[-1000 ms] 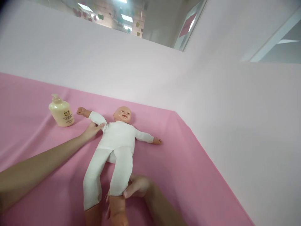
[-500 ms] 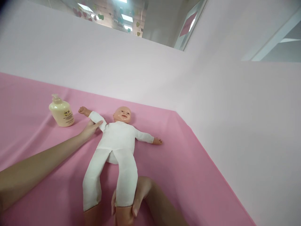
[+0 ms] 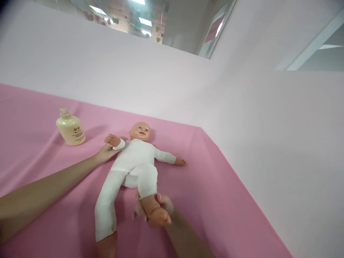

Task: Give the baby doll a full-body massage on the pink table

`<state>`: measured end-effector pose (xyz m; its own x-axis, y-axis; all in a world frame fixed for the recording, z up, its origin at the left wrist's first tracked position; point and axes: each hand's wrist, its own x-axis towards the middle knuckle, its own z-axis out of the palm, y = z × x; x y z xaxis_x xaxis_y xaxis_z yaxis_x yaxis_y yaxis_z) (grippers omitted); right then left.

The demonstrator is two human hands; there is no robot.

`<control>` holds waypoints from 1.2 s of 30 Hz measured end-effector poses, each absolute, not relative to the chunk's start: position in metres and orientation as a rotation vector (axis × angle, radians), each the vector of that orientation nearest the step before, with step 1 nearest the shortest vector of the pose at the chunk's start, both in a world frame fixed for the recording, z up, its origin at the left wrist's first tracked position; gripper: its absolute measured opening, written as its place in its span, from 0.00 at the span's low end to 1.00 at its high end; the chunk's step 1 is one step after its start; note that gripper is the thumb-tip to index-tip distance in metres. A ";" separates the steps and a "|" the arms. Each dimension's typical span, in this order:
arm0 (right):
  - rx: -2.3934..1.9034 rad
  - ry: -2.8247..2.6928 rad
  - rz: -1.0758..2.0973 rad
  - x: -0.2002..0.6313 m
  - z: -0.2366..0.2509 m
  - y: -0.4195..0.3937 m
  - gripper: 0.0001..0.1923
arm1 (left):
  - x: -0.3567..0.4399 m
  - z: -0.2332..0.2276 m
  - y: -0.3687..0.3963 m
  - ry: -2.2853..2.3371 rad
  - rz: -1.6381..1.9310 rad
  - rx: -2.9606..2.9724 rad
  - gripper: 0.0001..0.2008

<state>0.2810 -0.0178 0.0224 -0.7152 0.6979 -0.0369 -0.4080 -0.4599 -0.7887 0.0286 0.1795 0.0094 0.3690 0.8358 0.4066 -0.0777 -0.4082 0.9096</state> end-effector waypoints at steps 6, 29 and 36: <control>-0.705 -0.561 2.035 0.267 0.034 -0.017 0.16 | 0.023 0.019 0.174 0.549 1.085 2.122 0.24; -0.407 -1.270 2.545 0.270 0.033 -0.018 0.40 | 0.024 0.001 0.196 0.899 1.433 1.304 0.24; -0.675 -1.292 2.257 0.282 0.065 0.022 0.26 | 0.014 0.002 0.205 1.018 1.547 0.972 0.23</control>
<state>0.2821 0.0216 0.0654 -0.7786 0.5983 -0.1895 -0.1396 -0.4595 -0.8771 0.0138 0.2049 0.0020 -0.1743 0.9803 0.0927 -0.3032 -0.1430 0.9421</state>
